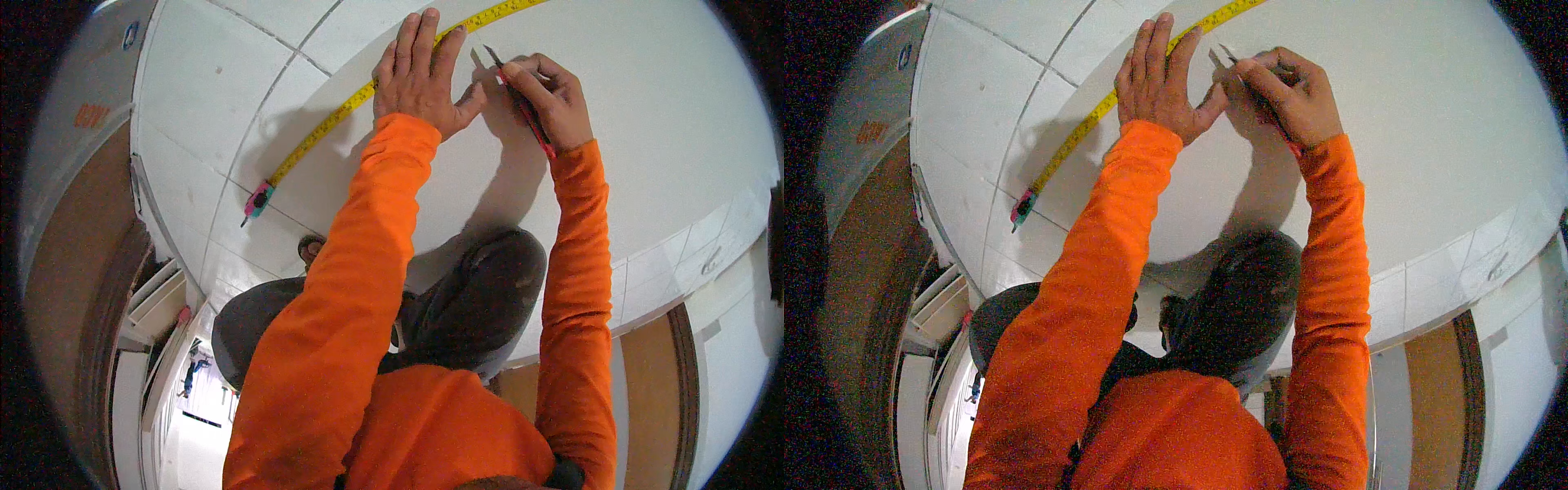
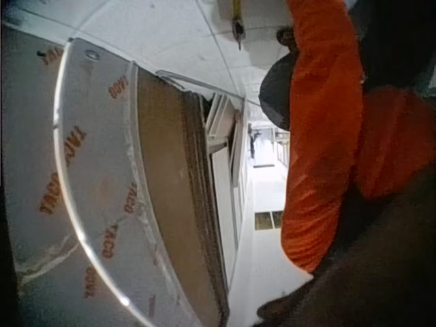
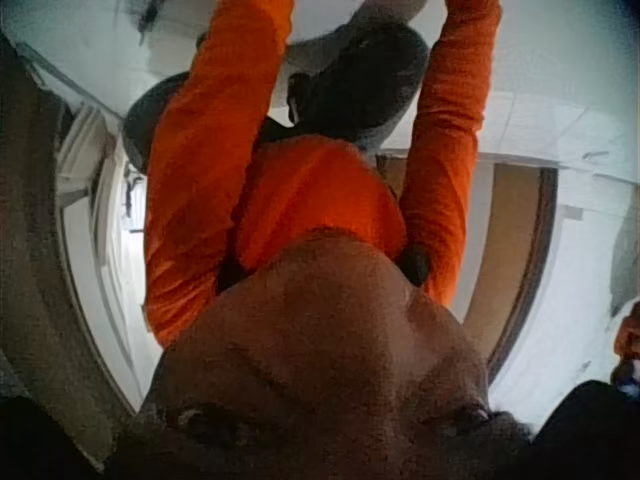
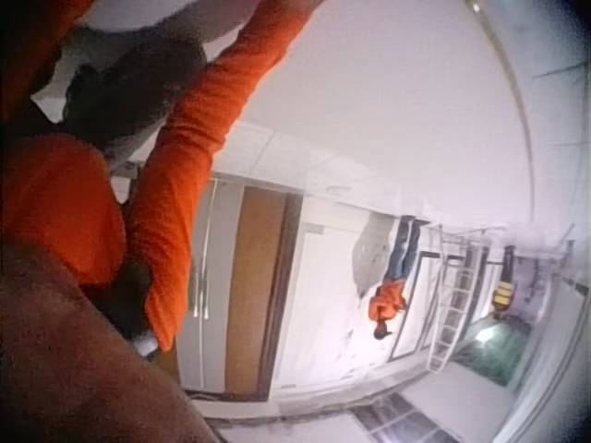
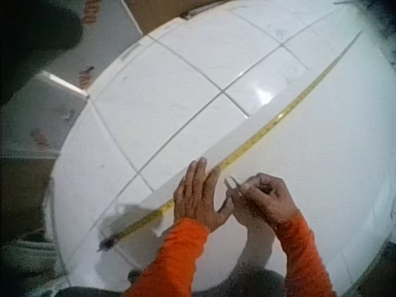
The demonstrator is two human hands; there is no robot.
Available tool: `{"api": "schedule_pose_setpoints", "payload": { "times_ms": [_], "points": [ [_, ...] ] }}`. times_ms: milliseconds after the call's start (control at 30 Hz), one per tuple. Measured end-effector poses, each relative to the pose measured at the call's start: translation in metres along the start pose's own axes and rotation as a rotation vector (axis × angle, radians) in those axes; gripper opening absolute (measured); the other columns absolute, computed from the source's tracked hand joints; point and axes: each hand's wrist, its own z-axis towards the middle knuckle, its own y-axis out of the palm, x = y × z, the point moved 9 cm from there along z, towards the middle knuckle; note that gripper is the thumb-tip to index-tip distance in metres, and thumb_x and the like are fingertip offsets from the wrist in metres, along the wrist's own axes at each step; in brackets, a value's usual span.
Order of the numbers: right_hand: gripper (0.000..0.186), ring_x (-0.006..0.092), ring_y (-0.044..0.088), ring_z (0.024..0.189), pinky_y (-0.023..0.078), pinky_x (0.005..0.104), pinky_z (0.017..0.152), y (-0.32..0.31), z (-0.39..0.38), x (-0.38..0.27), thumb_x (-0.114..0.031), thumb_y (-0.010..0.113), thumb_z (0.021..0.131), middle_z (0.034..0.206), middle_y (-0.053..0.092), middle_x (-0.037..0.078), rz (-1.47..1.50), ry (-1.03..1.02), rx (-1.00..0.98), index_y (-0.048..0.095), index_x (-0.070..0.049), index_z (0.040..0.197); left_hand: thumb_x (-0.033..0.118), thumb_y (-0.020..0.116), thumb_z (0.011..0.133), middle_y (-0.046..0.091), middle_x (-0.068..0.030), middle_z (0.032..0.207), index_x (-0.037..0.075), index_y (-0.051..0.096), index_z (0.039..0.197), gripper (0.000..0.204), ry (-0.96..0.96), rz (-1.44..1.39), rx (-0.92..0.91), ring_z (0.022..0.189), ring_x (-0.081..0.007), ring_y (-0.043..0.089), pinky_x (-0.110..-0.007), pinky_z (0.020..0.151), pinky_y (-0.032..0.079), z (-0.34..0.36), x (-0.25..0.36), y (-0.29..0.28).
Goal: The person uses a measuring tape to mark lengths on a large board, then applies a metal trim strip and scores the board with a utility knife.
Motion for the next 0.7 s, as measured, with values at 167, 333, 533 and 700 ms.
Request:
{"api": "schedule_pose_setpoints", "payload": {
  "times_ms": [167, 333, 533, 700],
  "points": [
    [0.021, 0.0098, 0.064, 0.076, 0.052, 0.0250, 0.067, -0.006, -0.009, -0.003, -0.020, 0.067, 0.098, 0.089, 0.072, 0.004, 0.047, -0.127, 0.049, 0.070, 0.000, 0.101, 0.050, 0.074, 0.075, 0.037, -0.0120, 0.159, 0.020, 0.050, 0.144, 0.079, 0.000, -0.004, 0.009, 0.147, -0.0344, 0.033, -0.053, 0.113, 0.032, 0.002, 0.002, 0.000],
    [0.022, 0.0096, 0.065, 0.076, 0.052, 0.0254, 0.068, 0.005, 0.005, -0.015, -0.021, 0.069, 0.097, 0.086, 0.072, 0.006, -0.083, -0.099, 0.056, 0.070, 0.000, 0.098, 0.045, 0.078, 0.070, 0.036, -0.0114, 0.159, 0.021, 0.049, 0.144, 0.083, -0.014, -0.022, -0.013, 0.148, -0.0340, 0.032, -0.053, 0.114, 0.031, 0.002, 0.002, 0.000],
    [0.023, 0.0092, 0.064, 0.073, 0.053, 0.0256, 0.065, 0.007, 0.013, -0.014, -0.023, 0.072, 0.095, 0.081, 0.071, 0.005, -0.128, -0.063, 0.050, 0.069, 0.001, 0.093, 0.042, 0.081, 0.066, 0.036, -0.0106, 0.159, 0.023, 0.048, 0.145, 0.087, -0.025, -0.047, -0.020, 0.149, -0.0334, 0.031, -0.052, 0.115, 0.030, 0.002, 0.001, -0.001],
    [0.023, 0.0096, 0.065, 0.072, 0.053, 0.0257, 0.065, 0.006, 0.014, -0.017, -0.022, 0.072, 0.094, 0.081, 0.072, 0.006, -0.159, -0.093, 0.059, 0.069, 0.001, 0.092, 0.041, 0.082, 0.064, 0.035, -0.0103, 0.160, 0.024, 0.048, 0.146, 0.090, -0.024, -0.041, -0.033, 0.149, -0.0332, 0.030, -0.052, 0.116, 0.029, 0.001, 0.001, 0.001]
  ]
}}
